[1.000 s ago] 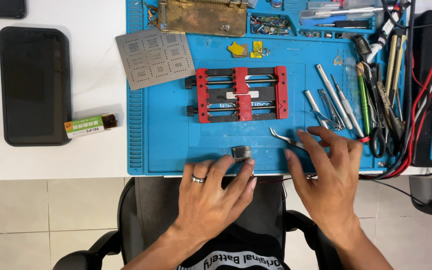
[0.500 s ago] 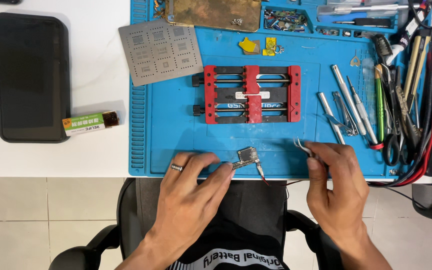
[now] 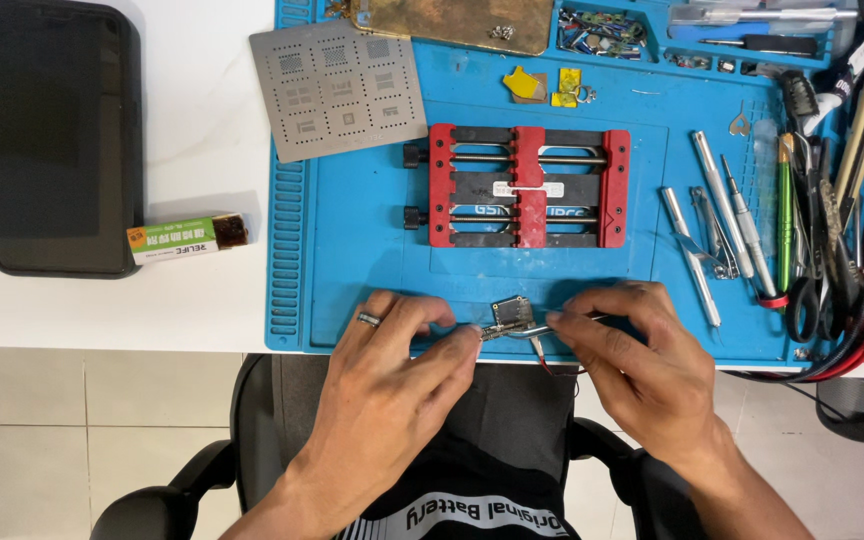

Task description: The person solders a small circuit board using a soldering iron and solder paste, then connects multimeter probes to test the component. The person handles the circuit board, soldering iron, solder paste, and multimeter probes on a cluttered workbench.

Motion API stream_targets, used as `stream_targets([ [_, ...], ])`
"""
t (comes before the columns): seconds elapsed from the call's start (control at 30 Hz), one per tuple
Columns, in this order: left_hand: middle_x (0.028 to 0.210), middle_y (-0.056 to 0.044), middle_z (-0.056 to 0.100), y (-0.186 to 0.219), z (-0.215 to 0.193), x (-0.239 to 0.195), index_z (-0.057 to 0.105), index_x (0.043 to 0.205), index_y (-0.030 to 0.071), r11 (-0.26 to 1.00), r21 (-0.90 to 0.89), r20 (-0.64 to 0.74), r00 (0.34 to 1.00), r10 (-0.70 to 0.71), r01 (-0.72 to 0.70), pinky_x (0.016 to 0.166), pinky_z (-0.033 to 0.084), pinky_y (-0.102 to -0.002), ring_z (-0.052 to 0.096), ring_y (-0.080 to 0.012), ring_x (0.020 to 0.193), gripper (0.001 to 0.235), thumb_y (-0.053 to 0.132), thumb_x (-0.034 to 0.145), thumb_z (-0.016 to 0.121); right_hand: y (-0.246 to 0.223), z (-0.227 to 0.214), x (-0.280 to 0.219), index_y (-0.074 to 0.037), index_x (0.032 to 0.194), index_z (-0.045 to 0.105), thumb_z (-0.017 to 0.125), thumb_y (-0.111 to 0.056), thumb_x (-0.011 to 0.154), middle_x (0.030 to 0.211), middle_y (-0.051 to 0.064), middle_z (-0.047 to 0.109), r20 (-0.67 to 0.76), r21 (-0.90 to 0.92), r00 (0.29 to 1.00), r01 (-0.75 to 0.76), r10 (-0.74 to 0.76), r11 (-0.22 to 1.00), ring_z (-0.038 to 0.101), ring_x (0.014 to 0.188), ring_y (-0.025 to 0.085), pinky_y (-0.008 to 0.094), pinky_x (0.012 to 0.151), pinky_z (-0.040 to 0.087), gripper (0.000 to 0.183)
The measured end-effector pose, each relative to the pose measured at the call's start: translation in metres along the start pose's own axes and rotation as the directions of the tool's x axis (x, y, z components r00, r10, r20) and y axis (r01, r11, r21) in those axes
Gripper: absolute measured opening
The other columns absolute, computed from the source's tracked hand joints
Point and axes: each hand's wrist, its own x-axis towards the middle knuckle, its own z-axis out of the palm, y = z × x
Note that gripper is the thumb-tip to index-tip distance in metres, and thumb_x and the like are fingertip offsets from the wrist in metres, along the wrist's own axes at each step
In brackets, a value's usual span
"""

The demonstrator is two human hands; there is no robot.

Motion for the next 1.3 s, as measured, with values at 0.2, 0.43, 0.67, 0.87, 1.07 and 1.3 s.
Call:
stream_targets([
  [0.2, 0.107, -0.009, 0.065, -0.001, 0.006, -0.004, 0.077, 0.105, 0.009, 1.000, 0.004, -0.046, 0.999, -0.019, 0.020, 0.085, 0.050, -0.044, 0.057, -0.0277, 0.092, 0.010, 0.005, 0.100, 0.085, 0.001, 0.001, 0.006, 0.000, 0.119, 0.078, 0.071, 0.000, 0.104, 0.111, 0.016, 0.073, 0.019, 0.011, 0.996, 0.084, -0.084, 0.996, 0.071, 0.098, 0.033, 0.045, 0.091, 0.053, 0.017],
  [0.43, 0.105, 0.002, 0.073, 0.006, 0.010, -0.005, 0.079, 0.096, 0.023, 0.986, 0.144, -0.174, 0.983, -0.062, 0.088, 0.098, 0.033, -0.051, 0.062, -0.0241, 0.100, 0.013, 0.016, 0.097, 0.090, 0.005, 0.004, 0.014, 0.001, 0.114, 0.079, 0.073, 0.001, 0.102, 0.109, 0.015, 0.076, 0.026, 0.033, 0.991, 0.130, -0.131, 0.991, 0.072, 0.096, 0.032, 0.044, 0.092, 0.054, 0.013],
  [0.67, 0.105, 0.004, 0.073, 0.007, 0.012, -0.006, 0.081, 0.097, 0.027, 0.980, 0.150, -0.213, 0.972, -0.098, 0.131, 0.102, 0.032, -0.052, 0.061, -0.0215, 0.097, 0.012, 0.019, 0.097, 0.091, 0.003, 0.007, 0.014, 0.002, 0.114, 0.080, 0.073, -0.001, 0.101, 0.107, 0.016, 0.076, 0.011, 0.044, 0.988, 0.152, -0.153, 0.987, 0.073, 0.094, 0.031, 0.044, 0.090, 0.053, 0.015],
  [0.87, 0.105, 0.005, 0.073, 0.006, 0.013, -0.007, 0.080, 0.099, 0.028, 0.979, 0.163, -0.219, 0.972, -0.089, 0.126, 0.101, 0.033, -0.052, 0.062, -0.0214, 0.096, 0.016, 0.018, 0.095, 0.092, 0.004, 0.007, 0.013, 0.002, 0.113, 0.080, 0.072, -0.001, 0.102, 0.107, 0.016, 0.075, -0.001, 0.033, 0.987, 0.158, -0.158, 0.987, 0.073, 0.093, 0.032, 0.044, 0.090, 0.053, 0.014],
  [1.07, 0.104, 0.005, 0.072, 0.006, 0.013, -0.006, 0.080, 0.098, 0.028, 0.979, 0.168, -0.231, 0.970, -0.077, 0.118, 0.101, 0.033, -0.052, 0.062, -0.0209, 0.093, 0.016, 0.017, 0.095, 0.091, 0.005, 0.007, 0.013, 0.002, 0.114, 0.080, 0.073, -0.002, 0.102, 0.106, 0.015, 0.076, 0.000, 0.030, 0.986, 0.165, -0.165, 0.986, 0.073, 0.093, 0.031, 0.044, 0.090, 0.054, 0.015],
  [1.3, 0.103, 0.006, 0.073, 0.005, 0.016, -0.006, 0.081, 0.097, 0.029, 0.977, 0.175, -0.251, 0.965, -0.075, 0.122, 0.101, 0.033, -0.050, 0.062, -0.0202, 0.093, 0.016, 0.018, 0.095, 0.092, 0.006, 0.007, 0.012, 0.000, 0.116, 0.079, 0.074, -0.001, 0.102, 0.107, 0.015, 0.075, 0.013, 0.017, 0.984, 0.179, -0.179, 0.984, 0.071, 0.093, 0.032, 0.045, 0.089, 0.052, 0.015],
])
